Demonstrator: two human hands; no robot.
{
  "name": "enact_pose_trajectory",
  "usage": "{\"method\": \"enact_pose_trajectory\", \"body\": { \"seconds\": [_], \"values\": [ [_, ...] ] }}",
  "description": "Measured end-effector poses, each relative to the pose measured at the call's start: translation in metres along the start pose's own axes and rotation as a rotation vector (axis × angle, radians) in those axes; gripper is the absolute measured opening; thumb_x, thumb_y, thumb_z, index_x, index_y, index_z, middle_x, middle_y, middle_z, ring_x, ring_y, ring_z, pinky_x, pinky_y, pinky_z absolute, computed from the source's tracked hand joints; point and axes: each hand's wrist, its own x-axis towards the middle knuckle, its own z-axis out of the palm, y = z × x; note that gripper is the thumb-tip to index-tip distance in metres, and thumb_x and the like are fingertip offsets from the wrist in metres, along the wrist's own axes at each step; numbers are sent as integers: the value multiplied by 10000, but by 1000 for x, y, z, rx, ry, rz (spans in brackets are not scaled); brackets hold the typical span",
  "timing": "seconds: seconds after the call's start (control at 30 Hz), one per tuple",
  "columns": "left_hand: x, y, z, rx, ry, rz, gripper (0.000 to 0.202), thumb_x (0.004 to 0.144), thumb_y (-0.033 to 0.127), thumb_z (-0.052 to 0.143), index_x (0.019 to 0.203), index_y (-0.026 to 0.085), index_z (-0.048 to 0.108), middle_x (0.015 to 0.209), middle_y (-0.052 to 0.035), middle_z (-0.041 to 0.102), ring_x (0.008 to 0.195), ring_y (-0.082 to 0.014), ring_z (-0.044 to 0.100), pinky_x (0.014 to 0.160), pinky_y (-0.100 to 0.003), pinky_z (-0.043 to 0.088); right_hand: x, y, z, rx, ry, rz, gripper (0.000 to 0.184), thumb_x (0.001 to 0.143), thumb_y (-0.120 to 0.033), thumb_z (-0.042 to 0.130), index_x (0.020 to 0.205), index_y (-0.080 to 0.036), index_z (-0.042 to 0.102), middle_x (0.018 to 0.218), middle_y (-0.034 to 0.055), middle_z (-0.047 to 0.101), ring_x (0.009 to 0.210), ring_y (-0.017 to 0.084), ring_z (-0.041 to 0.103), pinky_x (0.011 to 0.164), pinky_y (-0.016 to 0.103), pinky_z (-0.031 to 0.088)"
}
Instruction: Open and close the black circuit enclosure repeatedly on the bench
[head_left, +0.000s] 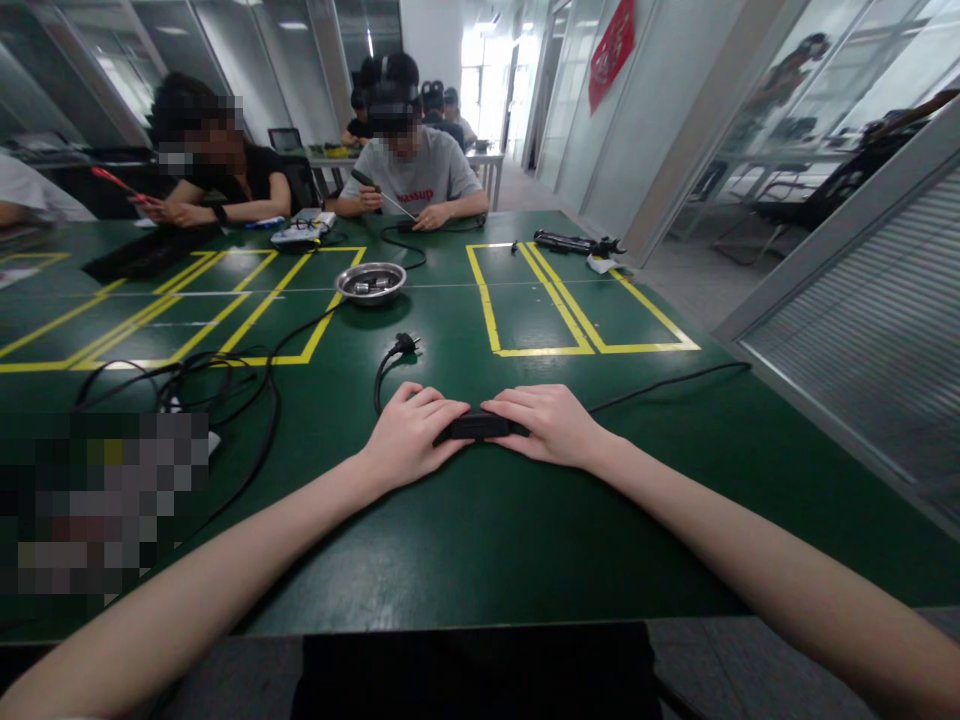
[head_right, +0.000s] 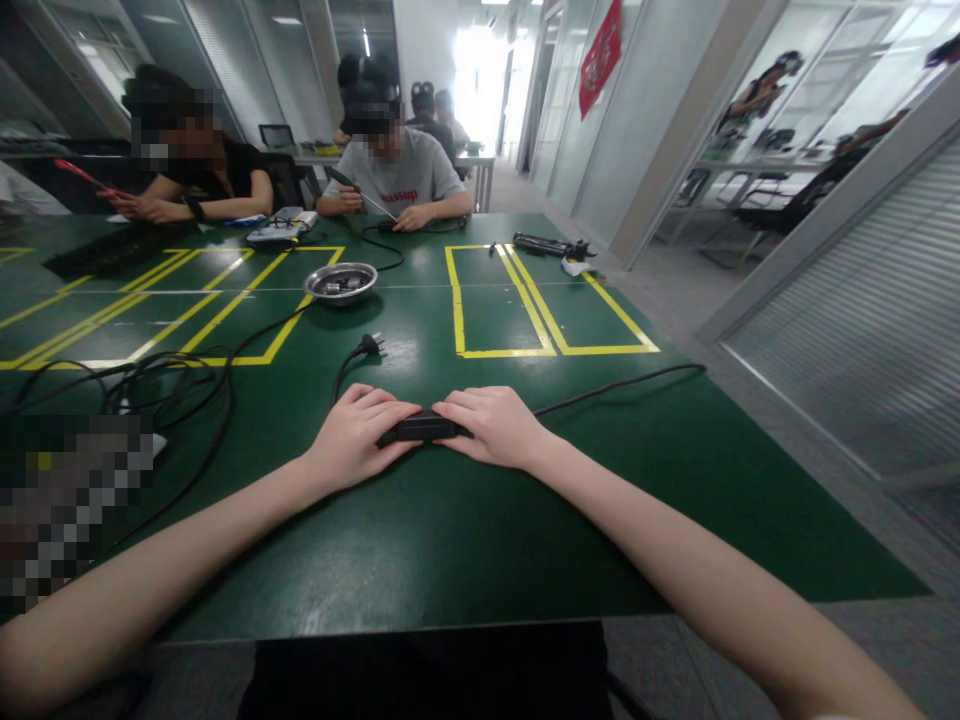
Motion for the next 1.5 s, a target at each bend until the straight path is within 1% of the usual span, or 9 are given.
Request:
{"method": "enact_pose_trajectory", "body": {
  "seconds": [0.1, 0.23, 0.33, 0.4, 0.6, 0.8, 0.97, 1.33, 1.5],
  "values": [
    [1, 3, -3, -130, -43, -109, 510, 961, 570, 617, 1220, 138, 694, 1038, -128, 771, 945, -276, 690, 871, -430, 506, -3, 2, -1, -69, 40, -64, 382, 1089, -397, 429, 1267, -166, 674, 1108, 129, 748, 901, 220, 706, 752, 327, 533],
    [3, 5, -8, -452, -131, -325, 401, 1044, 468, 484, 1096, 160, 737, 990, -77, 767, 866, -221, 685, 782, -352, 531, -6, 3, 0, -116, 64, -94, 397, 1100, -347, 376, 1337, -183, 650, 1174, 135, 732, 957, 223, 696, 779, 338, 532],
    [4, 5, -9, -643, -177, -437, 346, 988, 477, 600, 1080, 176, 745, 862, -21, 741, 732, -178, 643, 663, -295, 509, -5, 4, 0, -101, 37, -76, 365, 1082, -304, 406, 1326, -203, 657, 1156, 121, 735, 953, 216, 697, 780, 328, 531],
    [4, 5, -9, -657, -127, -460, 337, 934, 475, 689, 1082, 177, 744, 828, -8, 717, 703, -165, 616, 647, -287, 500, -4, 5, -1, -81, 5, -60, 345, 1053, -265, 446, 1320, -198, 654, 1107, 112, 743, 906, 210, 703, 740, 313, 522],
    [2, 3, -7, -404, 65, -277, 263, 901, 405, 762, 1042, 186, 722, 884, -44, 706, 812, -201, 616, 751, -347, 530, -2, 4, -6, 123, -78, 61, 479, 964, -453, 648, 1351, -174, 613, 1050, 92, 750, 848, 218, 721, 665, 290, 496],
    [1, 5, -1, -246, 23, -129, 305, 923, 404, 728, 1131, 185, 690, 1022, -90, 750, 960, -258, 655, 851, -413, 526, 0, -1, -2, 186, -28, 92, 290, 1016, -429, 594, 1084, -172, 710, 961, 104, 751, 847, 229, 705, 705, 319, 507],
    [1, 7, 1, -201, -67, -105, 263, 974, 398, 666, 1117, 181, 703, 970, -78, 765, 921, -246, 658, 832, -400, 488, 3, -5, 0, 241, 16, 80, 290, 992, -448, 625, 1055, -175, 703, 989, 102, 752, 879, 230, 703, 735, 328, 524],
    [-1, 9, 0, -179, -44, -74, 331, 1017, 455, 591, 1152, 177, 712, 942, -86, 772, 889, -240, 669, 819, -391, 482, 3, -8, -2, 284, -58, 100, 271, 1015, -416, 584, 1075, -175, 691, 952, 93, 736, 851, 224, 690, 745, 327, 509],
    [-1, 8, -2, -39, 7, 17, 633, 948, 500, 687, 1455, 154, 533, 1300, -161, 714, 1113, -299, 674, 915, -426, 514, 4, -9, 0, 317, -23, 194, 274, 1014, -404, 586, 1063, -163, 707, 930, 104, 731, 822, 226, 681, 743, 334, 507]
  ]
}}
